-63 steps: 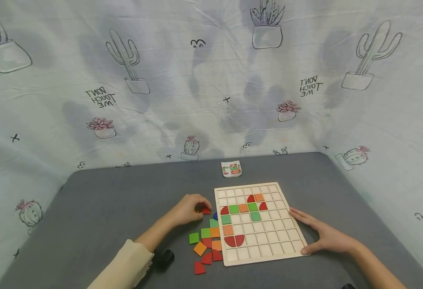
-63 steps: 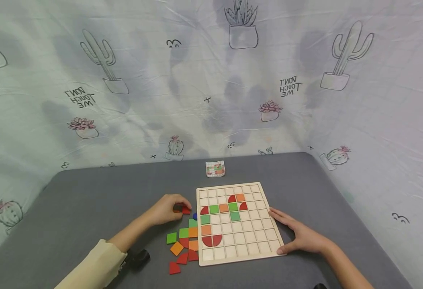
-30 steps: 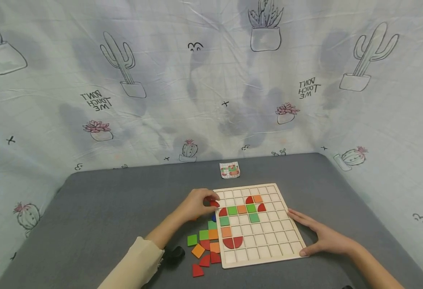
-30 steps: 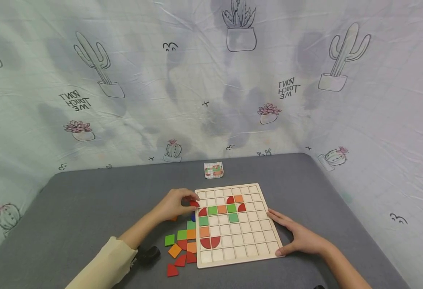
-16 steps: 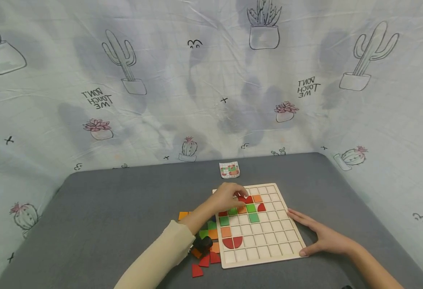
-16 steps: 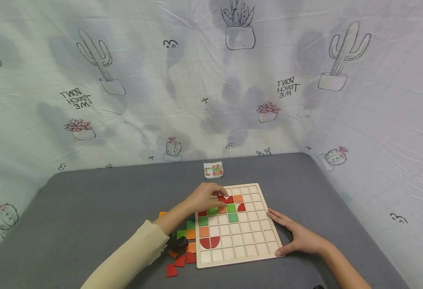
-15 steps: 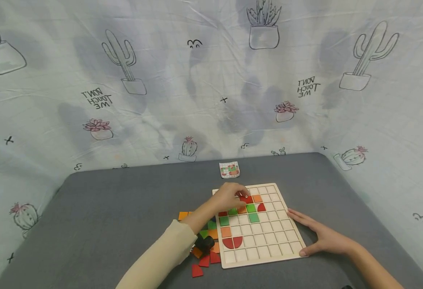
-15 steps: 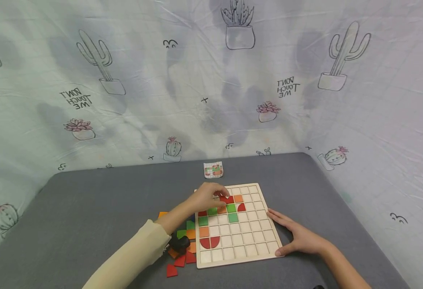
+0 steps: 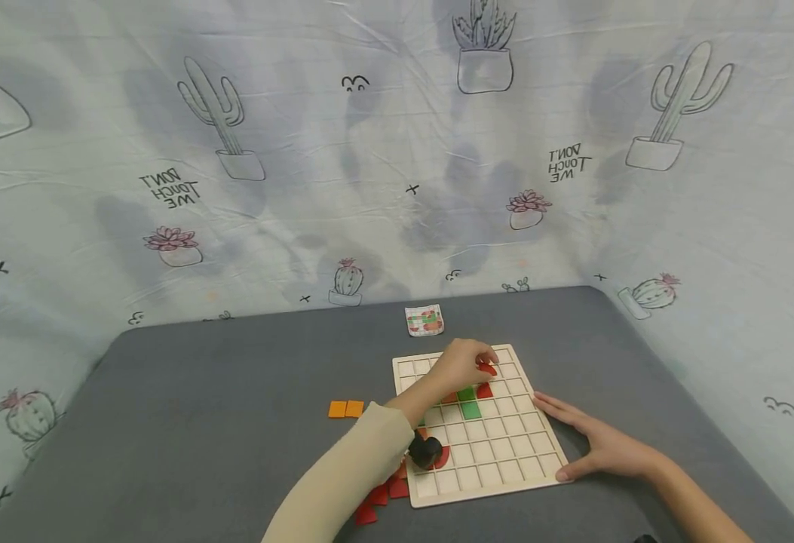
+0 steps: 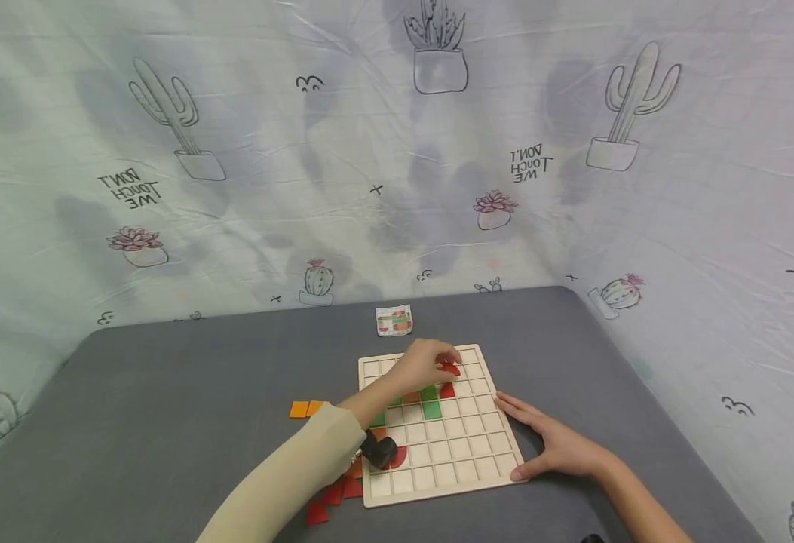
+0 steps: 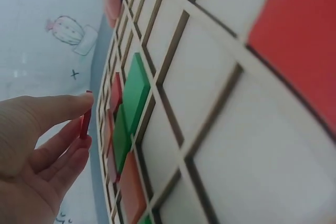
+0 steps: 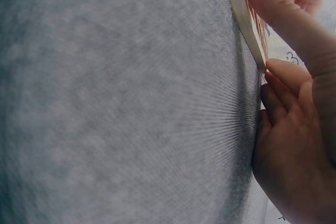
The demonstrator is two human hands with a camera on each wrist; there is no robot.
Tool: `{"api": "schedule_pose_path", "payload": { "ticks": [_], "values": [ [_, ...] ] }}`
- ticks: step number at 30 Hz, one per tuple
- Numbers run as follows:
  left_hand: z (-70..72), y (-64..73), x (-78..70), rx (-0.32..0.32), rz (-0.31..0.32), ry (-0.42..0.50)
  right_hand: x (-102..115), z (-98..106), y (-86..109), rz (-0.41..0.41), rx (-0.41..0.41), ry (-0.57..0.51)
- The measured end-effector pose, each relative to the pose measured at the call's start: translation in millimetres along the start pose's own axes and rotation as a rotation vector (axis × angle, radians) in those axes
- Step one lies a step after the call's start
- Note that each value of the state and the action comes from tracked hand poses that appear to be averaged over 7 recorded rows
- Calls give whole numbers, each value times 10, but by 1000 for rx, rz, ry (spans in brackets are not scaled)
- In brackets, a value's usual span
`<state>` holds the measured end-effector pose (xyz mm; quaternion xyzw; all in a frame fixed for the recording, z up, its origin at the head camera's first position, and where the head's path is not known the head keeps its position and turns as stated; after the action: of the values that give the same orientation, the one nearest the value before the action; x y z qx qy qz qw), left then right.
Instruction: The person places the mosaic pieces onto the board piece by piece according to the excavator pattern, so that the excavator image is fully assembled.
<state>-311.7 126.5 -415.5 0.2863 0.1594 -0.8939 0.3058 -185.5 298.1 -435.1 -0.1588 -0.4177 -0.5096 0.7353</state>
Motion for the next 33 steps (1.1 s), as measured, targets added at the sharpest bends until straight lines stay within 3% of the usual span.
{"api": "schedule_pose_path", "payload": {
  "ticks": [7,20,29,33],
  "values": [
    [-108,-108,39,26,26,-26,9,4,-15,-13,-3,-1],
    [-65,-102,27,4,14,-46,25,14,-44,-32,4,5],
    [-68,-64,21,61,18,42,22,8,-30,-21,0,19],
    [-62,8,-41,74,-14,110,14,0,-10,-25,-2,12]
  ]
}}
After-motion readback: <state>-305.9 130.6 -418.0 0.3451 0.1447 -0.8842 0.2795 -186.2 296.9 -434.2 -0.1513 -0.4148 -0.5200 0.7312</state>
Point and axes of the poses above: each hand's wrist, its own y-axis away from the middle knuckle, its own z-axis out of the back of the hand, x = y × z, the point moved 6 cm from there along -y, towards the middle knuckle, and after that the axes turned 11 degrees about -z, right-handed, at the moved point
